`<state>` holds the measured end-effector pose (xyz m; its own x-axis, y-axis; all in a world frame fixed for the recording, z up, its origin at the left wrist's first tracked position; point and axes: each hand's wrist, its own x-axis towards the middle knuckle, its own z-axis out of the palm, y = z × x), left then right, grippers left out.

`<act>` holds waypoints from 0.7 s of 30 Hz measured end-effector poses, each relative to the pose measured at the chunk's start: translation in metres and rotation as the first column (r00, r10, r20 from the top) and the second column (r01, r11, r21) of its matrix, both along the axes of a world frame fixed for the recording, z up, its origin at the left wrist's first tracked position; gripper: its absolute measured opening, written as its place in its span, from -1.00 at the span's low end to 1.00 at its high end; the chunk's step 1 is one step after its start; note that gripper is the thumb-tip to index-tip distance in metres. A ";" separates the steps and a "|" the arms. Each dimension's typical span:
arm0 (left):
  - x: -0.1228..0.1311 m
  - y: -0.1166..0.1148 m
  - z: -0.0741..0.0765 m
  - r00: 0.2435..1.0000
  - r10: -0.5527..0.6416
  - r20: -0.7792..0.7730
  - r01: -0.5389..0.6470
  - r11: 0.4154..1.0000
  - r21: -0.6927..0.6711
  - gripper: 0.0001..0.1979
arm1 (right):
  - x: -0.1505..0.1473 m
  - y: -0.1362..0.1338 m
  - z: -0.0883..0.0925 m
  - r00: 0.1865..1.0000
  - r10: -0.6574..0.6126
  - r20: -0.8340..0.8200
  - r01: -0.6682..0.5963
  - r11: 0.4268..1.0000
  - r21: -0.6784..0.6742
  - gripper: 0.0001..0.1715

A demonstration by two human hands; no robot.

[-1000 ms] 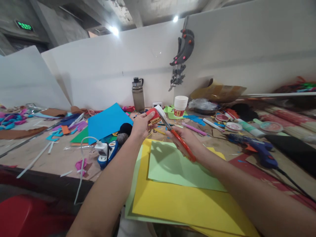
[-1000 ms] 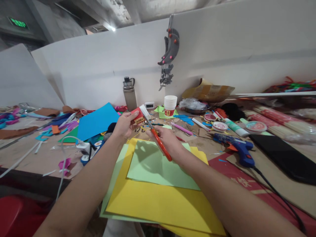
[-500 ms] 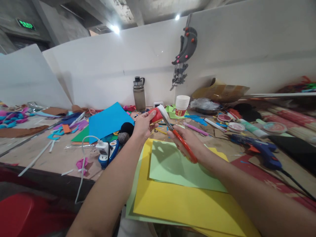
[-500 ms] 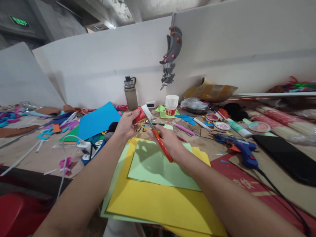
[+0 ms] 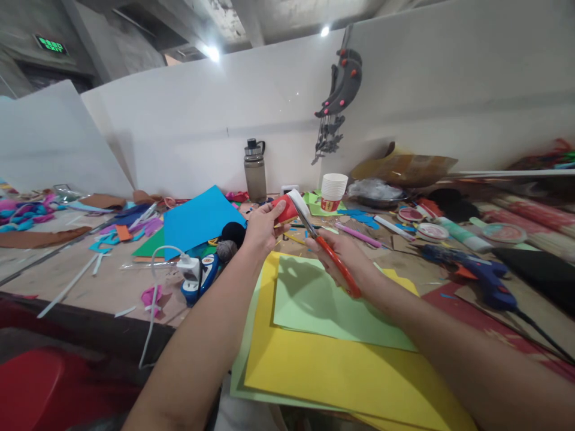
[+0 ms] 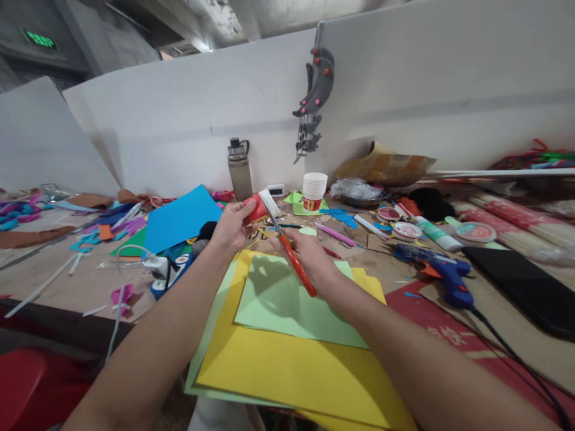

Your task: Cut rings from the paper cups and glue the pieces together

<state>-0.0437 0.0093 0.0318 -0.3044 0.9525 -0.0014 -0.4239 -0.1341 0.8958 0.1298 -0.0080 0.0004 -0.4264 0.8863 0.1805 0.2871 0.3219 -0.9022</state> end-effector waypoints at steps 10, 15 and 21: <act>-0.005 -0.001 0.008 0.997 0.045 0.068 -0.039 0.995 -0.089 -0.85 | 0.003 -0.001 0.006 0.996 0.069 0.058 -0.071 0.997 0.035 -0.64; 0.001 0.003 -0.002 0.998 0.035 0.058 -0.033 0.999 -0.030 -0.82 | 0.003 -0.003 0.006 0.997 0.043 0.065 -0.045 0.998 0.033 -0.66; 0.001 0.002 -0.002 0.998 0.029 0.055 -0.029 1.000 0.001 -0.85 | 0.001 -0.002 0.001 0.998 0.033 0.056 -0.033 0.999 -0.003 -0.66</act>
<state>-0.0424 0.0117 0.0295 -0.3314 0.9433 -0.0175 -0.4687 -0.1485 0.8708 0.1312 -0.0103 0.0018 -0.4650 0.8719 0.1534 0.3263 0.3298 -0.8858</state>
